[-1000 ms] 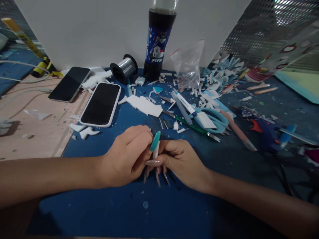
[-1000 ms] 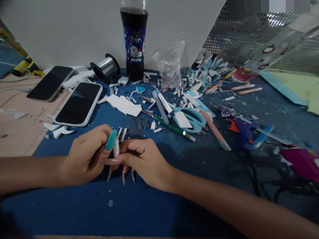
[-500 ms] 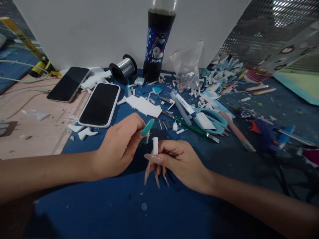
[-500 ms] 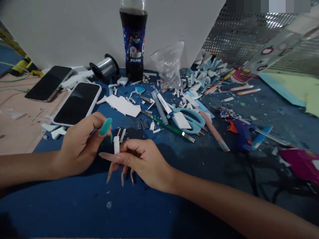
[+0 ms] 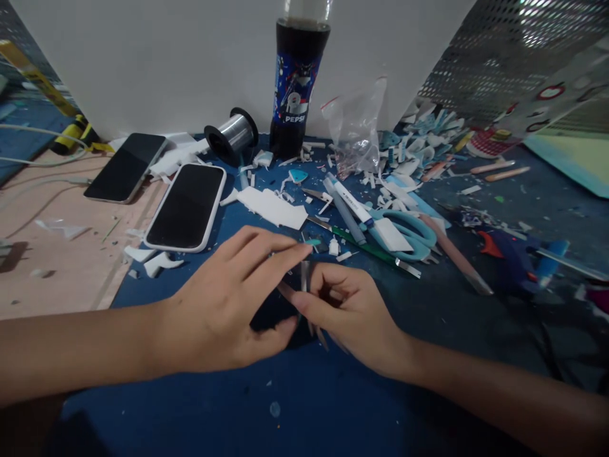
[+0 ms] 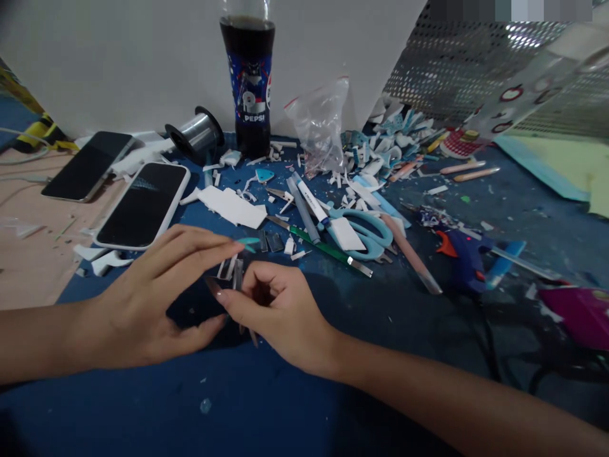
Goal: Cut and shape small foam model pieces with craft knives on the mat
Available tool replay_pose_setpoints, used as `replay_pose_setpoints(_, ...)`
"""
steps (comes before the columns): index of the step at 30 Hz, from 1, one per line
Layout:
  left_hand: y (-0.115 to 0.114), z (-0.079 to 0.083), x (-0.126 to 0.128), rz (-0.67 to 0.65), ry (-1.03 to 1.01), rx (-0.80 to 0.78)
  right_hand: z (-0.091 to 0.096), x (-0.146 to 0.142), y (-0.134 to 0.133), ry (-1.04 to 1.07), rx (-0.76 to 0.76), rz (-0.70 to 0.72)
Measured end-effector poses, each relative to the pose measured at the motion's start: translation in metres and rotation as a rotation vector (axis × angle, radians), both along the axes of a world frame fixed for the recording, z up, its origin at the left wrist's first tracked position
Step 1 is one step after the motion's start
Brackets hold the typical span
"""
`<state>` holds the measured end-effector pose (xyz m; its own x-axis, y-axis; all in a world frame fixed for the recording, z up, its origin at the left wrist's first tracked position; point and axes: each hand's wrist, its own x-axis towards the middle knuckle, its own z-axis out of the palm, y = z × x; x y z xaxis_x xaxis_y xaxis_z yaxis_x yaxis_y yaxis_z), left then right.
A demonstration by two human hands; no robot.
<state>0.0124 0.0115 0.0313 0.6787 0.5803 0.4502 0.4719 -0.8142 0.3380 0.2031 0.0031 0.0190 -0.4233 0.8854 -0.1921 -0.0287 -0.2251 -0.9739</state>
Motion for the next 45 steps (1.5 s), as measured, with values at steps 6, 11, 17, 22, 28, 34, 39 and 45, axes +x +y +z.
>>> replay_pose_setpoints(6, -0.005, -0.001, 0.002, 0.014, -0.085, -0.149, -0.001, 0.001, 0.0, -0.065, 0.061, 0.034)
replay_pose_setpoints(11, -0.009, 0.0, 0.001, 0.076, -0.06, -0.132, 0.0, 0.001, -0.002, -0.07, 0.023, 0.04)
replay_pose_setpoints(17, -0.01, -0.002, -0.001, 0.094, -0.035, -0.012, -0.002, 0.002, 0.0, -0.1, 0.07, 0.036)
replay_pose_setpoints(22, -0.002, 0.001, -0.003, 0.092, -0.006, -0.016, -0.002, 0.006, 0.0, -0.069, 0.109, 0.011)
replay_pose_setpoints(28, 0.003, 0.016, -0.014, 0.162, 0.374, 0.161, -0.003, 0.01, 0.001, -0.01, 0.244, -0.265)
replay_pose_setpoints(34, 0.005, 0.02, -0.019, 0.323, 0.4, 0.199, -0.003, 0.011, 0.002, -0.505, 0.727, -0.247)
replay_pose_setpoints(39, 0.007, 0.01, -0.018, 0.393, 0.462, 0.124, -0.007, 0.013, 0.002, -0.888, 1.079, -0.011)
replay_pose_setpoints(45, 0.006, 0.013, -0.017, 0.299, 0.403, 0.099, -0.008, 0.013, 0.003, -0.861, 1.122, 0.04)
